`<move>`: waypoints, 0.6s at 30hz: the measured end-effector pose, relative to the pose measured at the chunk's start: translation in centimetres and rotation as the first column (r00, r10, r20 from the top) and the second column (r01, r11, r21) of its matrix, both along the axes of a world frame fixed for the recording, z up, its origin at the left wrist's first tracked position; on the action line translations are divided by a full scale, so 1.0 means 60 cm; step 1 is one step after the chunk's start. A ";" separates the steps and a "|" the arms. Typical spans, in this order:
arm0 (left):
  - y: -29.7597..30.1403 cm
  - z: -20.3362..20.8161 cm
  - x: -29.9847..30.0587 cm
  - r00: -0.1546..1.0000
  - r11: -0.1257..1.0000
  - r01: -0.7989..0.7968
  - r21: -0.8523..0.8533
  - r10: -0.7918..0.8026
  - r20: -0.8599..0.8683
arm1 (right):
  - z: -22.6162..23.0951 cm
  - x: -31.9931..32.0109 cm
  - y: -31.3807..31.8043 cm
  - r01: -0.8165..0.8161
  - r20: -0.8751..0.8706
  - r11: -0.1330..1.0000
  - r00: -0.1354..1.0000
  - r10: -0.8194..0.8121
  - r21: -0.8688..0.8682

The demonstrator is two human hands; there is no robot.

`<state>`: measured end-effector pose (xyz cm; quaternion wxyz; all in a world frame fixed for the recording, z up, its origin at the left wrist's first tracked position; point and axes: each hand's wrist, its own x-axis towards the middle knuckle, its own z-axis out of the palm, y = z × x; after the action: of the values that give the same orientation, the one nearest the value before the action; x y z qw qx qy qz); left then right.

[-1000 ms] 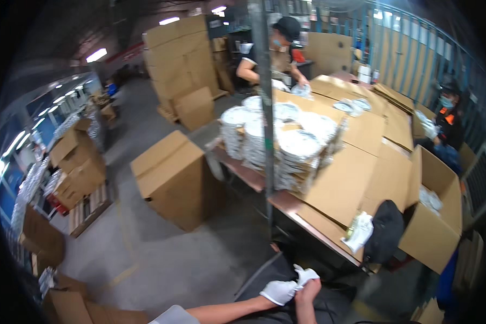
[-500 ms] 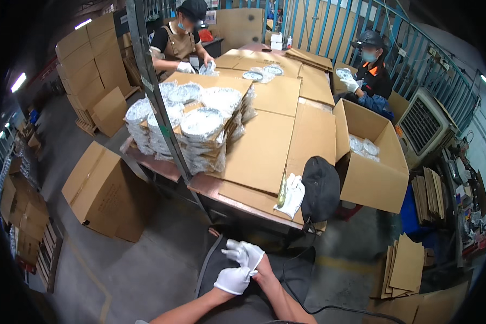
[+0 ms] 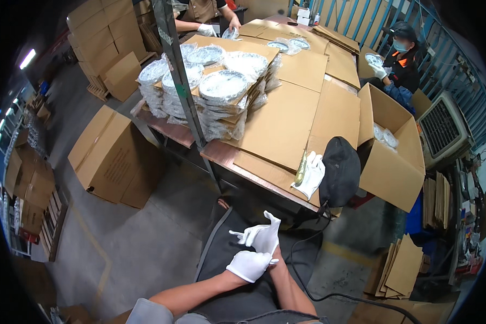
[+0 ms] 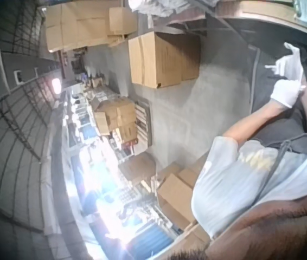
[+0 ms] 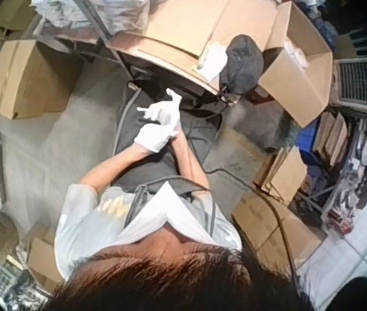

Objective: The person assembles a metal circular component with a white plastic part using an electric screwdriver.

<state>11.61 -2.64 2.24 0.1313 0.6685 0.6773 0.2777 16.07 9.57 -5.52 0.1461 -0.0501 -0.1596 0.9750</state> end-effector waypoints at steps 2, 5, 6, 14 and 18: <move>0.003 -0.003 0.004 1.000 1.000 0.011 0.019 -0.011 -0.018 | -0.009 0.003 0.000 -0.066 -0.091 0.996 0.993 0.071 0.061; -0.003 -0.006 0.003 0.999 1.000 -0.009 0.000 0.009 -0.049 | 0.023 -0.001 -0.012 -0.239 0.486 0.918 0.872 0.060 0.317; -0.003 -0.006 0.003 0.997 1.000 -0.015 -0.018 0.014 -0.071 | 0.015 -0.003 -0.018 -0.247 0.488 0.918 0.870 0.069 0.310; -0.006 -0.025 0.012 1.000 1.000 0.005 -0.011 -0.005 -0.017 | -0.029 0.017 -0.031 -0.043 0.289 0.980 0.952 0.100 -0.196; -0.003 -0.029 0.024 0.998 0.998 0.060 -0.028 -0.060 0.003 | -0.034 0.034 -0.020 0.020 0.226 0.961 0.970 -0.085 0.276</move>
<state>13.05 -2.82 0.51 0.1497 0.6864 0.6606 0.2649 18.10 8.36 -7.58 0.1576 -0.1494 -0.3068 0.9267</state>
